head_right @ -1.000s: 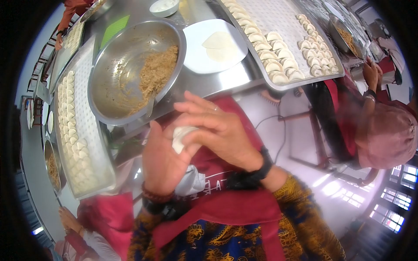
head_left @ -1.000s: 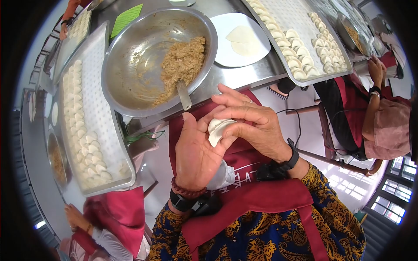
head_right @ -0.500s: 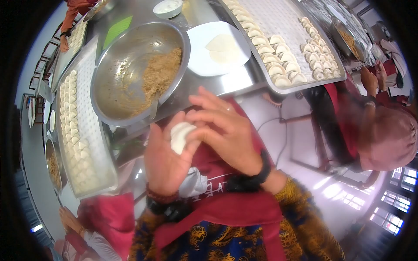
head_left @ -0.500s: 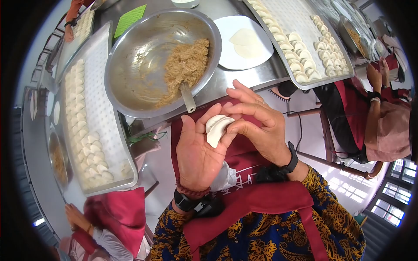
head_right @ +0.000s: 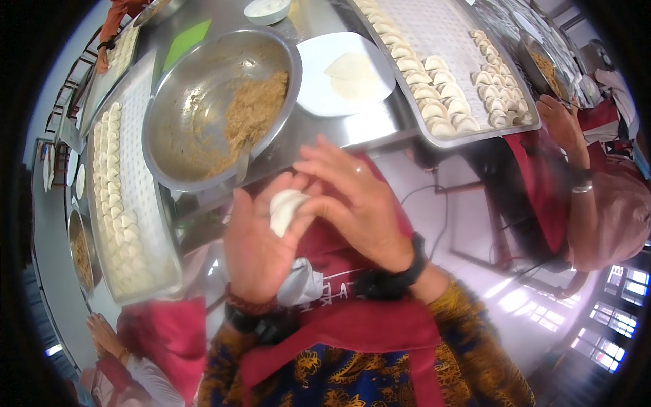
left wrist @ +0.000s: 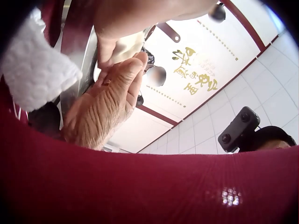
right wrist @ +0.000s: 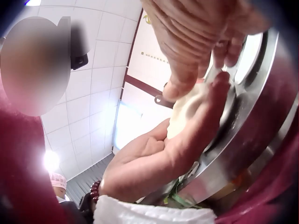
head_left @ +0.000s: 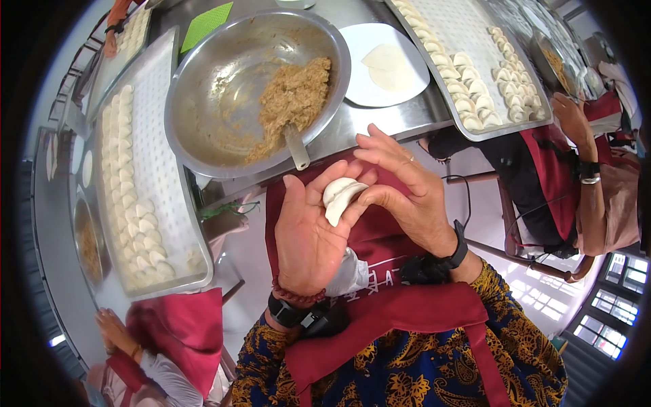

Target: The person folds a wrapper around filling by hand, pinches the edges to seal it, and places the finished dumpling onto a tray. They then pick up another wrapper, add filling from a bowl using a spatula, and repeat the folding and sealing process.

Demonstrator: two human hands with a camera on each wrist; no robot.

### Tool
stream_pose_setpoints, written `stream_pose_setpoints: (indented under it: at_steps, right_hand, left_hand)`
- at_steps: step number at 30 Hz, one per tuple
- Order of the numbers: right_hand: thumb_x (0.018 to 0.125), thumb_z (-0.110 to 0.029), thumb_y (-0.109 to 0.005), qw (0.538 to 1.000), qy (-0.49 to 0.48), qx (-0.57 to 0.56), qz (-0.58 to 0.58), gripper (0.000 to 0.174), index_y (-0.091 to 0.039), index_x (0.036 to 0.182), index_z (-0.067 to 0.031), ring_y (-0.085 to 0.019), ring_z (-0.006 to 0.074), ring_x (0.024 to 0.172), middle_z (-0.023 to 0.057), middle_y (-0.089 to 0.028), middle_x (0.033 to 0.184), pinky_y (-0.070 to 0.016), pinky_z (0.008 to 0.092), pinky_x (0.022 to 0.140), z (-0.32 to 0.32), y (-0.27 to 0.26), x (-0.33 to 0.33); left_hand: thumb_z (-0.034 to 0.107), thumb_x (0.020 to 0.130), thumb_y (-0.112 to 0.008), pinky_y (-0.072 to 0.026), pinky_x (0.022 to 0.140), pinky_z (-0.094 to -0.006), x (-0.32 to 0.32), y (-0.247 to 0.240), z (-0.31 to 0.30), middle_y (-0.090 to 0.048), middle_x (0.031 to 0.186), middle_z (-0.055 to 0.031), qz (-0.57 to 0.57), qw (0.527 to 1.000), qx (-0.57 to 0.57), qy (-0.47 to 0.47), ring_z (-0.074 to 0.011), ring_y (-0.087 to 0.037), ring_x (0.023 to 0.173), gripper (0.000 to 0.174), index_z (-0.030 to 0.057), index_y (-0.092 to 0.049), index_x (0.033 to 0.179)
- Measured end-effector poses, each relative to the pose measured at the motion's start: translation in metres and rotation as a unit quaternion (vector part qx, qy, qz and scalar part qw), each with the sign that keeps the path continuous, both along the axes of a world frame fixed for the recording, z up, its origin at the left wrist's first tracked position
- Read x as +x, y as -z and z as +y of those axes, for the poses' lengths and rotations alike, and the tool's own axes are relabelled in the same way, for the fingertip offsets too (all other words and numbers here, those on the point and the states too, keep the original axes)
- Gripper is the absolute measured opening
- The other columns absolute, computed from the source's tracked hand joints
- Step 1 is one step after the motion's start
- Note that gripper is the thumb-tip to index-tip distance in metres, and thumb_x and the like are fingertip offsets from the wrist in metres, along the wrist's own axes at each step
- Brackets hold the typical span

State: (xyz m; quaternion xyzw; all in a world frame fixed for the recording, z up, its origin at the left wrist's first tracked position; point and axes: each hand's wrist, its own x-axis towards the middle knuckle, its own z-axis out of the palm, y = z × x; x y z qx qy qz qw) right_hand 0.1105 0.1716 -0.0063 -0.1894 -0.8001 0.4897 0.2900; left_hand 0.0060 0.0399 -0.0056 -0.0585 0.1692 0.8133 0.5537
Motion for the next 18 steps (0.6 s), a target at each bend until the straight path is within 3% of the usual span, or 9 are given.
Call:
stream_pose_setpoints:
  at_steps: [1, 3, 4, 6, 7, 9, 13, 16, 18]
  right_hand:
    - [0.08, -0.008, -0.072, 1.0, 0.0, -0.002, -0.003, 0.017, -0.069, 0.097, -0.0079, -0.048, 0.0344, 0.132, 0.0127, -0.063, 0.129, -0.0425, 0.039, 0.102, 0.002, -0.002, 0.0]
    - [0.079, -0.014, -0.073, 0.99, -0.131, 0.039, -0.028, 0.019, -0.069, 0.098, -0.0114, -0.041, 0.0362, 0.137, 0.0127, -0.059, 0.133, -0.0387, 0.043, 0.105, 0.009, -0.003, 0.0]
    - [0.079, -0.014, -0.073, 0.99, -0.131, 0.038, -0.032, 0.019, -0.069, 0.098, -0.0114, -0.041, 0.0362, 0.137, 0.0127, -0.059, 0.133, -0.0387, 0.043, 0.105, 0.011, -0.001, 0.001]
    - [0.079, -0.018, -0.072, 0.965, -0.233, 0.106, -0.047, 0.018, -0.069, 0.096, -0.0132, -0.037, 0.0381, 0.139, 0.012, -0.059, 0.131, -0.0349, 0.0475, 0.106, 0.012, 0.002, 0.0]
    - [0.077, -0.019, -0.077, 0.958, -0.268, 0.079, -0.058, 0.02, -0.07, 0.094, -0.0115, -0.033, 0.0367, 0.143, 0.0071, -0.058, 0.136, -0.0309, 0.0508, 0.107, 0.012, 0.001, 0.0]
    - [0.077, -0.02, -0.076, 0.954, -0.281, 0.084, -0.058, 0.018, -0.071, 0.091, -0.011, -0.035, 0.0367, 0.141, 0.0069, -0.058, 0.135, -0.0324, 0.0496, 0.107, 0.011, -0.001, 0.0]
    - [0.077, -0.021, -0.076, 0.947, -0.31, 0.072, -0.043, 0.014, -0.072, 0.086, -0.0103, -0.04, 0.0364, 0.139, 0.0068, -0.062, 0.131, -0.0378, 0.0466, 0.104, 0.013, 0.003, 0.0]
    - [0.078, -0.016, -0.073, 0.951, -0.305, 0.034, -0.026, 0.007, -0.069, 0.082, -0.0101, -0.044, 0.0353, 0.135, 0.0025, -0.065, 0.12, -0.0341, 0.0453, 0.107, 0.01, 0.01, 0.0]
    - [0.079, -0.016, -0.073, 0.954, -0.299, 0.016, -0.025, 0.008, -0.07, 0.084, -0.01, -0.045, 0.0351, 0.134, 0.0037, -0.066, 0.121, -0.0352, 0.0447, 0.107, 0.01, 0.013, 0.002]
  left_hand:
    - [0.049, 0.105, -0.028, -0.0344, 0.115, -0.0452, -0.001, -0.003, 0.0, -0.046, 0.139, -0.0242, 0.03, 0.999, -0.036, 0.02, -0.0331, -0.043, 0.134, 0.069, -0.0129, -0.04, 0.135]
    - [0.048, 0.105, -0.027, -0.0369, 0.112, -0.0428, -0.002, -0.002, -0.003, -0.047, 0.138, -0.0231, 0.054, 0.996, -0.047, 0.045, -0.0316, -0.045, 0.132, 0.07, -0.0135, -0.038, 0.135]
    - [0.048, 0.105, -0.026, -0.0393, 0.109, -0.0404, -0.002, -0.002, -0.003, -0.048, 0.136, -0.0221, 0.083, 0.993, -0.055, 0.068, -0.0301, -0.047, 0.13, 0.07, -0.0142, -0.037, 0.135]
    - [0.049, 0.105, -0.026, -0.042, 0.104, -0.0377, 0.001, -0.006, -0.002, -0.049, 0.135, -0.0206, 0.107, 0.99, -0.066, 0.069, -0.027, -0.05, 0.125, 0.069, -0.0116, -0.038, 0.135]
    - [0.049, 0.105, -0.026, -0.0422, 0.104, -0.0372, 0.0, -0.005, -0.004, -0.049, 0.134, -0.0201, 0.104, 0.988, -0.071, 0.089, -0.0263, -0.051, 0.124, 0.068, -0.0104, -0.039, 0.135]
    - [0.046, 0.106, -0.026, -0.0458, 0.097, -0.0393, 0.0, -0.003, -0.004, -0.058, 0.125, -0.0177, 0.09, 0.988, -0.07, 0.107, -0.0283, -0.057, 0.115, 0.059, -0.0038, -0.045, 0.13]
    - [0.049, 0.105, -0.025, -0.0454, 0.099, -0.0412, 0.0, 0.0, -0.005, -0.057, 0.126, -0.0189, 0.096, 0.981, -0.09, 0.144, -0.0288, -0.056, 0.116, 0.062, -0.0042, -0.047, 0.129]
    - [0.052, 0.105, -0.024, -0.0446, 0.1, -0.0431, -0.001, 0.0, -0.004, -0.056, 0.126, -0.0202, 0.1, 0.978, -0.105, 0.151, -0.0294, -0.056, 0.117, 0.066, -0.0053, -0.047, 0.129]
    - [0.052, 0.105, -0.024, -0.044, 0.102, -0.0443, -0.002, 0.007, -0.005, -0.057, 0.125, -0.021, 0.088, 0.98, -0.079, 0.162, -0.0302, -0.056, 0.118, 0.068, -0.0065, -0.048, 0.128]
